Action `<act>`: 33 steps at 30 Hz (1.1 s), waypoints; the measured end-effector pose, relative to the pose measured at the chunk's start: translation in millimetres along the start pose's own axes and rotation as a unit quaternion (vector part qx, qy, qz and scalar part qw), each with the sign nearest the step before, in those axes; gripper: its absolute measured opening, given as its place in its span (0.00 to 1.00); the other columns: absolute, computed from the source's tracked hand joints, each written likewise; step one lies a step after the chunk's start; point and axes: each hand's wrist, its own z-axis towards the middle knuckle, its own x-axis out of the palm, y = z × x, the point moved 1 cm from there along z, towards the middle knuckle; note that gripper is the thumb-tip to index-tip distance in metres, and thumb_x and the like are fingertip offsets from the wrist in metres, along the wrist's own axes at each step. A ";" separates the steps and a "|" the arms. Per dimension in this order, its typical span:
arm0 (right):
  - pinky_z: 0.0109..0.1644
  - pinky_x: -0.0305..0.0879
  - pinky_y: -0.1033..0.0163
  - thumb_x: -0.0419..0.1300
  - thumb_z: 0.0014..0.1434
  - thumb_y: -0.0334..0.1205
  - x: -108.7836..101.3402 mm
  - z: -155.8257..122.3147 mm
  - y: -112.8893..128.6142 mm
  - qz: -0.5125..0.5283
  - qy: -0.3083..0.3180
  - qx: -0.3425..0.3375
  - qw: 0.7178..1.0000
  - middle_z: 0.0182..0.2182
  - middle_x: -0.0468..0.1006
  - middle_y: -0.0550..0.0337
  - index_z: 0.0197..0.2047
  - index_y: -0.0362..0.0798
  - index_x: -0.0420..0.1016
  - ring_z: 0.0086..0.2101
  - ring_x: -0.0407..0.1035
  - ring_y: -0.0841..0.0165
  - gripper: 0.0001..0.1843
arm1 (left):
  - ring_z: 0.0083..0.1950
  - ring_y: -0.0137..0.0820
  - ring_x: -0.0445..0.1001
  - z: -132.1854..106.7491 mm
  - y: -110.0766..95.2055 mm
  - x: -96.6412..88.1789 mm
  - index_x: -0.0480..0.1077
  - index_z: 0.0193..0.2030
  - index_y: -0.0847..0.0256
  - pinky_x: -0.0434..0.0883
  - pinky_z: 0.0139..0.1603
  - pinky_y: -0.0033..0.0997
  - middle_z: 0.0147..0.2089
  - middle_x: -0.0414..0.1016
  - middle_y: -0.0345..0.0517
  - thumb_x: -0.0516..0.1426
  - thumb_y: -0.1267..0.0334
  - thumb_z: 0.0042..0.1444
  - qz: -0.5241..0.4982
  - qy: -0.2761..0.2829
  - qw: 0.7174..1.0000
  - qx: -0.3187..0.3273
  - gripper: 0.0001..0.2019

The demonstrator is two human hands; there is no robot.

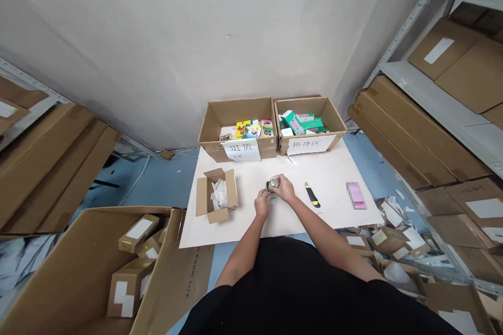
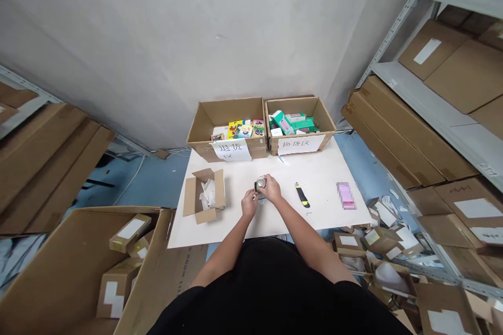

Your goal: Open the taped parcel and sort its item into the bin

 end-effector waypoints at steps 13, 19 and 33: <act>0.61 0.70 0.47 0.68 0.45 0.38 31.4 -20.8 -62.3 0.139 0.035 0.104 0.984 0.69 0.66 0.47 0.68 0.54 0.66 0.59 0.71 0.53 0.45 | 0.54 0.37 0.82 6.7 18.8 -7.3 0.63 0.64 0.55 0.78 0.51 0.35 0.58 0.78 0.51 0.68 0.70 0.49 -0.186 0.000 0.977 -0.100 0.35; 0.54 0.72 0.52 0.67 0.42 0.42 54.6 -27.4 -55.6 0.289 0.044 0.160 0.943 0.43 0.81 0.59 0.41 0.52 0.71 0.45 0.76 0.59 0.21 | 0.51 0.40 0.83 22.4 19.3 -0.5 0.71 0.49 0.56 0.77 0.55 0.40 0.48 0.83 0.47 0.72 0.64 0.44 -0.228 0.039 0.963 -0.139 0.25; 0.49 0.71 0.55 0.68 0.48 0.52 -67.4 74.6 -0.6 0.332 -0.075 0.059 0.939 0.39 0.79 0.59 0.38 0.52 0.72 0.40 0.74 0.61 0.18 | 0.47 0.39 0.82 128.1 -106.5 -27.7 0.73 0.49 0.57 0.77 0.55 0.45 0.47 0.83 0.49 0.70 0.57 0.49 -0.316 0.009 0.948 0.026 0.21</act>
